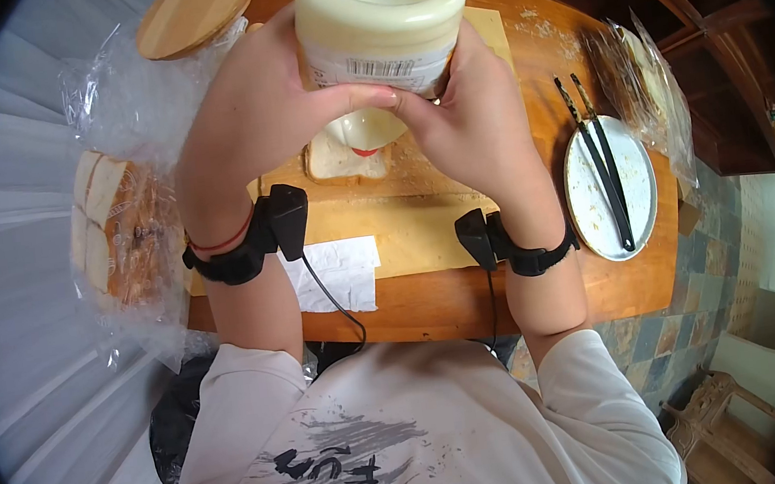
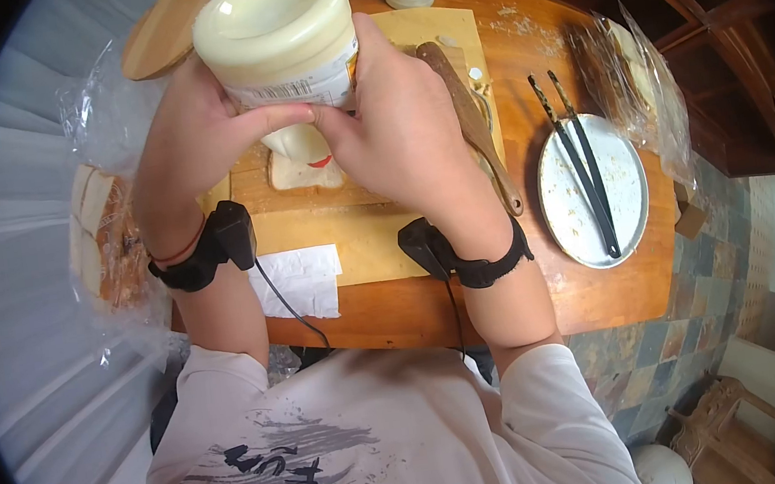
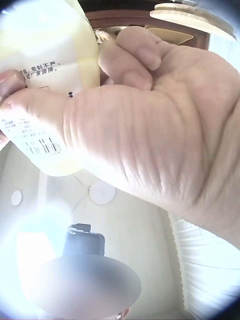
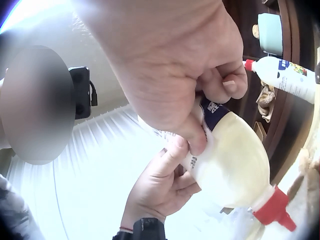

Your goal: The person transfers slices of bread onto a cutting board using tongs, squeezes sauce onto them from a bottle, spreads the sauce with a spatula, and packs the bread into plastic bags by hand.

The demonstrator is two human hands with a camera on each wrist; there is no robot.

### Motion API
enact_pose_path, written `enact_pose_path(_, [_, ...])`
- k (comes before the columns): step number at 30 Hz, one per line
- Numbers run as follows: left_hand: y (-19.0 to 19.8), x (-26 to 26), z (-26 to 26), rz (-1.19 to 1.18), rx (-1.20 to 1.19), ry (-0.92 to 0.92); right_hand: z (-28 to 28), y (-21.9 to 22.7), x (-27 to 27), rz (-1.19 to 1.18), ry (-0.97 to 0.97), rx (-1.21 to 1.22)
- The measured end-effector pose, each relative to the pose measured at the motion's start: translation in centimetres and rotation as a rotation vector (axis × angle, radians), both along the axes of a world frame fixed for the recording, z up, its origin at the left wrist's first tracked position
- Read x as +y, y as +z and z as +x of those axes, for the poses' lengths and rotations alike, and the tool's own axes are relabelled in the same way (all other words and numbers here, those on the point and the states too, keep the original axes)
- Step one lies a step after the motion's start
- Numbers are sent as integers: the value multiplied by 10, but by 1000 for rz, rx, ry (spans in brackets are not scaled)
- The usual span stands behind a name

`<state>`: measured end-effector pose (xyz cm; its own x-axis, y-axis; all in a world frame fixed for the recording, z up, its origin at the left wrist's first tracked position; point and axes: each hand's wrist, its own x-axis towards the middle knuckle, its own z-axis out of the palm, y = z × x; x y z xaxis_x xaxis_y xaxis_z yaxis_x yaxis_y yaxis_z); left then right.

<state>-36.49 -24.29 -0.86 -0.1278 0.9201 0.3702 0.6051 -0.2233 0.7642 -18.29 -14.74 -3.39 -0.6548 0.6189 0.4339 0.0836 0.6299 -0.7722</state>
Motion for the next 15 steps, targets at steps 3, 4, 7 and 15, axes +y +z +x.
enact_pose_path(3, [4, -3, 2, -26, -2, 8, -2, -3, 1, -28, 22, 27])
enact_pose_path(4, [5, -3, 3, -36, -13, 15, -2, -4, 1, -48, 39, 52])
enact_pose_path(7, [2, -4, -1, -56, -45, 25, -3, -1, -2, -103, 45, 4])
enact_pose_path(15, [1, -12, -6, -56, 130, 129, -14, -11, -7, -154, 100, 142])
